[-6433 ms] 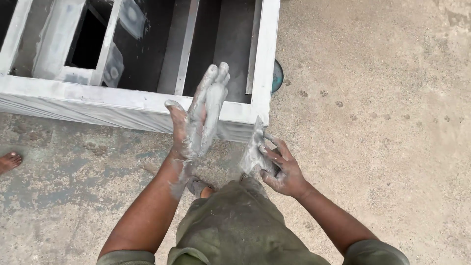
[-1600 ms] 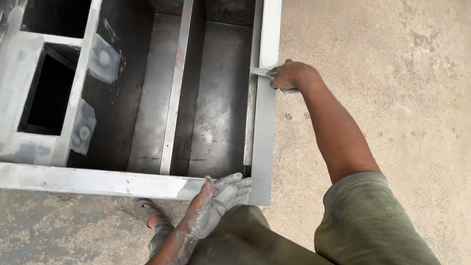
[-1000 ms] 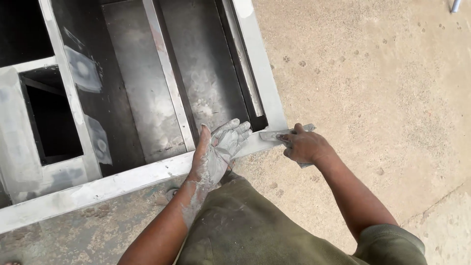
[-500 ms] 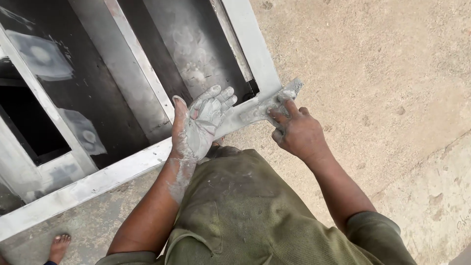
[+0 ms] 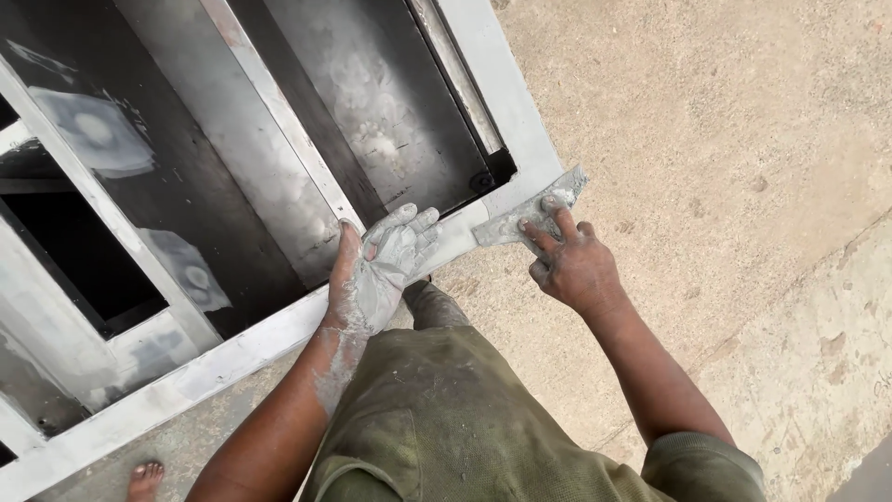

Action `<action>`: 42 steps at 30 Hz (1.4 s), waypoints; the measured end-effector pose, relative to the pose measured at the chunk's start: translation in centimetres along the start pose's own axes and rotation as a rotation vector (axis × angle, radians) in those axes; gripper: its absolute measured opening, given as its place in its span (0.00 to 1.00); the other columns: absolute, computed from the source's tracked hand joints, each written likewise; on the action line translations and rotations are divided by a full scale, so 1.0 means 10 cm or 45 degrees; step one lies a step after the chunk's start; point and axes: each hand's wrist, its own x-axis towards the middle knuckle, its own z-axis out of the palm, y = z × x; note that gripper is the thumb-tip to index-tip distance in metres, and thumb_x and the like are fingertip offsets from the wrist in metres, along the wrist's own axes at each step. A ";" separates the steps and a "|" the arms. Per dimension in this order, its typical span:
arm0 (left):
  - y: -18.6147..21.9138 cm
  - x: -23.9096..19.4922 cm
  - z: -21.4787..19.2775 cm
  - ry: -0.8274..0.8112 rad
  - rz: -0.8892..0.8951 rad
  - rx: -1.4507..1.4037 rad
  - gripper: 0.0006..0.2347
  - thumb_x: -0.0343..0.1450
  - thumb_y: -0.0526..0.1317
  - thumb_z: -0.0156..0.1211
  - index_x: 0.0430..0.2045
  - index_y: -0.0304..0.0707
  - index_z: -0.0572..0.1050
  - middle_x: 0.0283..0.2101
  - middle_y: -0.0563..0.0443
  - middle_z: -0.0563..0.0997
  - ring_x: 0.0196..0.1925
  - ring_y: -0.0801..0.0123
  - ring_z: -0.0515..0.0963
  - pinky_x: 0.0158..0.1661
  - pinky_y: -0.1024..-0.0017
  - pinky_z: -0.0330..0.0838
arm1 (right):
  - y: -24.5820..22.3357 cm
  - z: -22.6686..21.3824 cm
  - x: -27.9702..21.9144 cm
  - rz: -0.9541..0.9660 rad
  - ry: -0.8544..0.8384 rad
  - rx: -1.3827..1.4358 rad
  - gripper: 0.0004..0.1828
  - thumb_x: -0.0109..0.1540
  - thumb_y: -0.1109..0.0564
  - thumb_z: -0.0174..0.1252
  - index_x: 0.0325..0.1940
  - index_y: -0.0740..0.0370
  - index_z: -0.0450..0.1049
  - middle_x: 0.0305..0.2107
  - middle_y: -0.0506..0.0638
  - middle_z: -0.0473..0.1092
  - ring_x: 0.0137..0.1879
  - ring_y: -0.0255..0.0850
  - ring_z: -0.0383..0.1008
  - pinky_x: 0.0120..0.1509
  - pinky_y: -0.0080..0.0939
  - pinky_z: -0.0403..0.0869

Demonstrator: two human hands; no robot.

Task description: The recorder is applying putty to the edges and joints of a metal cabinet structure using a putty knife.

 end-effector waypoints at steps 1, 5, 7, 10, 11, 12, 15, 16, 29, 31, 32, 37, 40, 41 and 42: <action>0.02 -0.01 -0.02 -0.032 0.010 -0.011 0.39 0.75 0.64 0.43 0.67 0.18 0.58 0.71 0.22 0.62 0.74 0.39 0.62 0.74 0.49 0.53 | 0.00 0.06 -0.13 0.003 -0.064 -0.024 0.32 0.58 0.41 0.61 0.68 0.32 0.67 0.70 0.48 0.54 0.54 0.52 0.74 0.46 0.44 0.83; 0.11 -0.06 -0.06 -0.112 0.033 -0.017 0.39 0.75 0.63 0.44 0.67 0.17 0.58 0.70 0.21 0.62 0.73 0.36 0.63 0.73 0.47 0.54 | -0.08 0.32 -0.38 -0.072 -0.011 -0.040 0.35 0.57 0.36 0.61 0.70 0.31 0.67 0.71 0.48 0.54 0.58 0.55 0.73 0.45 0.48 0.82; 0.11 -0.07 -0.06 -0.087 0.019 -0.023 0.39 0.76 0.63 0.44 0.67 0.17 0.57 0.71 0.21 0.62 0.73 0.35 0.63 0.73 0.47 0.55 | -0.26 0.05 -0.22 -0.069 0.019 0.046 0.33 0.58 0.38 0.60 0.69 0.33 0.67 0.71 0.47 0.54 0.56 0.53 0.73 0.44 0.47 0.83; 0.10 -0.07 -0.05 -0.098 0.016 -0.025 0.39 0.76 0.63 0.44 0.67 0.17 0.57 0.71 0.21 0.62 0.74 0.36 0.63 0.73 0.47 0.55 | -0.46 -0.01 0.03 -0.071 0.173 0.148 0.32 0.58 0.40 0.60 0.68 0.35 0.69 0.70 0.48 0.56 0.54 0.52 0.73 0.45 0.47 0.83; 0.09 -0.04 -0.03 -0.113 0.013 -0.030 0.39 0.76 0.63 0.44 0.67 0.17 0.57 0.71 0.21 0.61 0.74 0.37 0.63 0.74 0.48 0.55 | -0.50 0.02 0.12 -0.080 0.274 0.168 0.34 0.56 0.40 0.61 0.68 0.35 0.69 0.69 0.50 0.56 0.53 0.54 0.73 0.46 0.47 0.83; 0.12 0.01 -0.02 -0.121 0.018 -0.029 0.39 0.76 0.63 0.44 0.67 0.17 0.57 0.71 0.21 0.61 0.74 0.37 0.63 0.74 0.48 0.55 | -0.50 0.01 0.13 -0.079 0.282 0.164 0.34 0.56 0.40 0.61 0.68 0.35 0.69 0.69 0.50 0.56 0.53 0.54 0.73 0.46 0.47 0.83; 0.13 -0.13 -0.03 -0.080 -0.033 -0.028 0.39 0.76 0.63 0.44 0.67 0.18 0.57 0.71 0.22 0.61 0.74 0.38 0.63 0.74 0.48 0.55 | -0.56 0.12 -0.19 -0.024 0.087 0.106 0.32 0.59 0.41 0.59 0.68 0.35 0.68 0.69 0.51 0.55 0.54 0.55 0.73 0.43 0.47 0.83; 0.13 -0.21 -0.05 -0.048 -0.047 -0.025 0.39 0.75 0.63 0.43 0.67 0.18 0.57 0.71 0.22 0.61 0.74 0.38 0.63 0.73 0.47 0.56 | -0.57 0.18 -0.36 -0.029 -0.036 0.079 0.30 0.60 0.43 0.58 0.69 0.36 0.67 0.69 0.51 0.55 0.55 0.54 0.72 0.42 0.46 0.84; 0.24 -0.15 -0.18 -0.043 0.001 -0.014 0.40 0.76 0.64 0.40 0.68 0.18 0.57 0.71 0.21 0.61 0.74 0.38 0.63 0.73 0.45 0.56 | -0.92 0.21 -0.19 -0.085 0.003 0.117 0.30 0.62 0.42 0.55 0.70 0.36 0.66 0.69 0.54 0.55 0.56 0.54 0.71 0.42 0.46 0.83; 0.26 -0.24 -0.24 -0.025 0.027 -0.017 0.40 0.76 0.64 0.40 0.67 0.18 0.57 0.71 0.20 0.61 0.74 0.37 0.63 0.73 0.45 0.55 | -0.90 0.32 -0.45 -0.082 -0.138 0.091 0.29 0.63 0.42 0.54 0.70 0.36 0.66 0.69 0.54 0.53 0.57 0.54 0.70 0.42 0.45 0.84; 0.28 -0.25 -0.27 -0.017 0.064 -0.018 0.40 0.76 0.64 0.39 0.67 0.17 0.57 0.71 0.20 0.61 0.75 0.36 0.63 0.74 0.46 0.55 | -0.88 0.36 -0.54 -0.077 -0.265 0.059 0.28 0.64 0.42 0.53 0.70 0.36 0.65 0.70 0.54 0.52 0.57 0.55 0.70 0.42 0.44 0.84; 0.35 -0.29 -0.36 -0.009 0.137 0.015 0.40 0.75 0.65 0.40 0.67 0.19 0.57 0.71 0.20 0.61 0.75 0.35 0.62 0.74 0.46 0.54 | -1.01 -0.08 -0.45 -0.116 -0.077 0.116 0.32 0.60 0.40 0.56 0.69 0.38 0.67 0.71 0.53 0.53 0.57 0.56 0.71 0.44 0.47 0.83; 0.34 -0.34 -0.35 -0.016 0.158 0.013 0.40 0.76 0.65 0.40 0.67 0.18 0.57 0.71 0.19 0.60 0.75 0.34 0.62 0.74 0.46 0.54 | -1.08 -0.26 -0.23 -0.102 -0.008 0.095 0.34 0.60 0.38 0.58 0.71 0.40 0.67 0.70 0.52 0.55 0.56 0.58 0.72 0.45 0.48 0.83; 0.33 -0.33 -0.34 -0.020 0.161 0.000 0.40 0.75 0.64 0.40 0.67 0.18 0.57 0.71 0.19 0.60 0.75 0.34 0.62 0.74 0.46 0.54 | -1.07 -0.27 -0.14 -0.108 0.033 0.100 0.33 0.59 0.38 0.60 0.69 0.40 0.67 0.68 0.50 0.58 0.54 0.58 0.73 0.48 0.49 0.82; 0.36 -0.28 -0.34 -0.029 0.177 0.002 0.40 0.75 0.64 0.40 0.67 0.18 0.57 0.71 0.19 0.60 0.75 0.34 0.62 0.74 0.46 0.54 | -1.06 -0.29 -0.03 -0.113 0.049 0.094 0.33 0.59 0.38 0.60 0.69 0.40 0.67 0.68 0.50 0.58 0.54 0.58 0.73 0.48 0.49 0.82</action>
